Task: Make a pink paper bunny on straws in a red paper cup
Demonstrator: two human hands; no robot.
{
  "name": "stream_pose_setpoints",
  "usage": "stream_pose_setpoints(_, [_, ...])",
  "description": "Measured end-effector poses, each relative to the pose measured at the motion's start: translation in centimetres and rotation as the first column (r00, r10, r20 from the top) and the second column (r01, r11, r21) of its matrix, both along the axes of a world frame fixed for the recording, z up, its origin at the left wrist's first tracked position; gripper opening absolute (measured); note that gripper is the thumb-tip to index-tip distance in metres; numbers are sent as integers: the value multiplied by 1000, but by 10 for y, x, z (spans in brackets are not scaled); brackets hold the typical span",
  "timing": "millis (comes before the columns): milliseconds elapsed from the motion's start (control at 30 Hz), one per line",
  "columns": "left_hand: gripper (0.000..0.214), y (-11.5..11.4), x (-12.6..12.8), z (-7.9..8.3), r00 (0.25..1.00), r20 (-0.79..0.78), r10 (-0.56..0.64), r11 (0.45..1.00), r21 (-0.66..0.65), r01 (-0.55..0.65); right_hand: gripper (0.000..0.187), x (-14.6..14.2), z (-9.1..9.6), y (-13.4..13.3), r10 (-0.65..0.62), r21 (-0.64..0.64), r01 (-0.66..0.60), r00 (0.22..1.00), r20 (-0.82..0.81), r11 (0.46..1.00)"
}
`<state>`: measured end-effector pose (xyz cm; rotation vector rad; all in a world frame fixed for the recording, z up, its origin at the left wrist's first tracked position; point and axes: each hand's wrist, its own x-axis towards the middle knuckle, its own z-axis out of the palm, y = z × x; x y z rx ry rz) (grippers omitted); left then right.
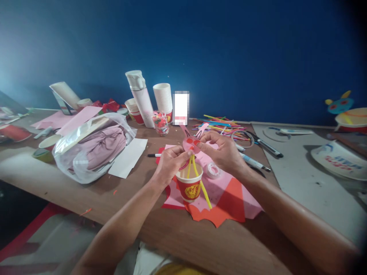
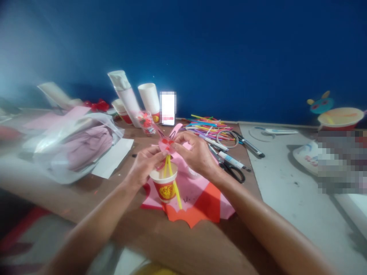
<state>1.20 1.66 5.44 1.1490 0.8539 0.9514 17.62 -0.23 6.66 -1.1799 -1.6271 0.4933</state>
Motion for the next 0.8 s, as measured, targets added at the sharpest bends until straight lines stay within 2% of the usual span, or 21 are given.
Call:
stream_pose_setpoints(233, [22, -1, 0, 1, 999, 18, -29, 1000, -5, 29, 12, 1, 1, 0, 41, -15, -41, 999, 7, 999])
stream_pose_setpoints(800, [20, -1, 0, 3, 997, 56, -54, 998, -20, 55, 10, -4, 0, -3, -34, -33, 35, 999, 10, 999])
